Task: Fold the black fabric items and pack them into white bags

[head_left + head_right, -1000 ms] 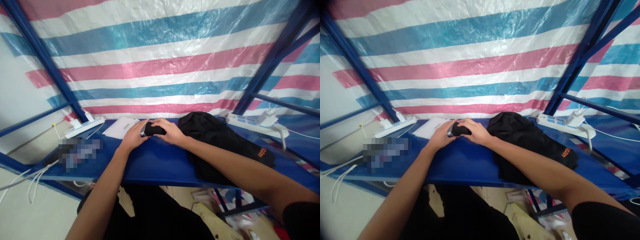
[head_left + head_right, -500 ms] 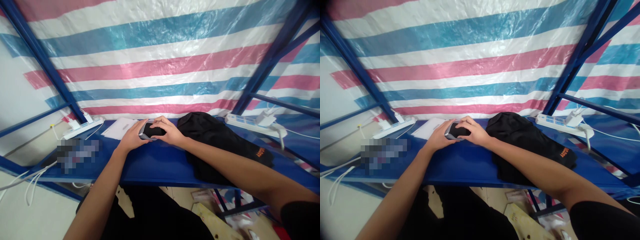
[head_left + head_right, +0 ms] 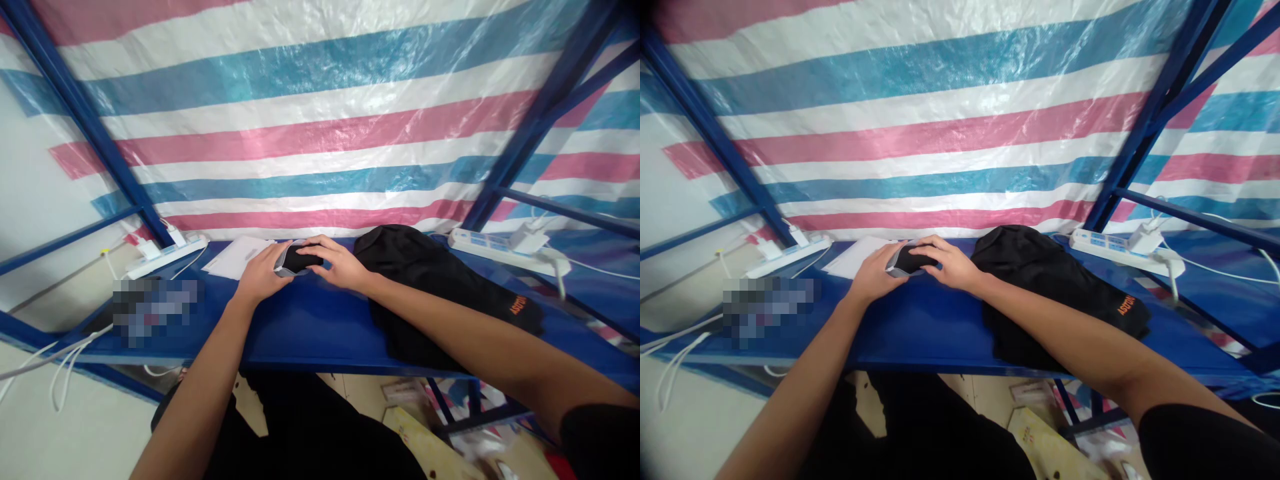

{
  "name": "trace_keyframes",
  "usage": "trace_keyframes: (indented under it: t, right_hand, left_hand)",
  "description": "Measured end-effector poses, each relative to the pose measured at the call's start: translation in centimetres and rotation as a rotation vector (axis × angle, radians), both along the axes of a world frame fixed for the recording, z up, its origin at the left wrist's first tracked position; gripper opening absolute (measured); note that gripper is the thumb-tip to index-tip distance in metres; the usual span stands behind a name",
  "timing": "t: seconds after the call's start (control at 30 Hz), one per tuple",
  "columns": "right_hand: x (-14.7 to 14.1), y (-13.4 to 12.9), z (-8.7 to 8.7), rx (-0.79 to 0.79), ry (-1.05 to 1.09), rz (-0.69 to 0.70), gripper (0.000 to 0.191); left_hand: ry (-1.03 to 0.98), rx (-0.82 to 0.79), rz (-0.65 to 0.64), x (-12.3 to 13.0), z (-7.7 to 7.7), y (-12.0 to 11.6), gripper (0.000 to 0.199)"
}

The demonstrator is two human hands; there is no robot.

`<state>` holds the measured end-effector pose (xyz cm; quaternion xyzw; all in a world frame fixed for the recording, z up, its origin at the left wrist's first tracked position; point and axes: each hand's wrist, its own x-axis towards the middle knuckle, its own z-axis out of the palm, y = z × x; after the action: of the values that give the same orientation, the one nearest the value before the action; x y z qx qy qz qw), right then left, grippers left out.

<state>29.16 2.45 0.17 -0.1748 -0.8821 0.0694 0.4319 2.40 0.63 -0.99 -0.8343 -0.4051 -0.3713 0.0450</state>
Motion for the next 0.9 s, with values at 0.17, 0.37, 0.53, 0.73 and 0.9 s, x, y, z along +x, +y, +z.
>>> trace_keyframes:
  t: [0.17,0.37,0.53,0.73,0.9]
  right_hand:
    - [-0.4,0.2,-0.6,-0.105,0.112,0.006,0.031]
    - [-0.1,0.9,-0.4,0.138,-0.044,-0.120,0.029]
    - [-0.3,0.4,0.1,0.198,-0.133,-0.198,0.039]
    - [-0.3,0.6,-0.6,0.074,-0.162,-0.180,0.055]
    - [-0.4,0.7,-0.7,-0.031,-0.176,-0.224,0.056]
  left_hand:
    - [0.009,0.042,-0.025,0.8,0.0,-0.3,0.069]
    - [0.000,0.089,-0.065,0.9,-0.3,-0.1,0.064]
    - [-0.114,0.101,0.010,0.9,-0.1,0.0,0.040]
    - [-0.288,0.166,0.001,1.1,0.2,-0.3,0.024]
    - [-0.370,0.157,-0.060,1.5,0.5,-1.1,0.020]
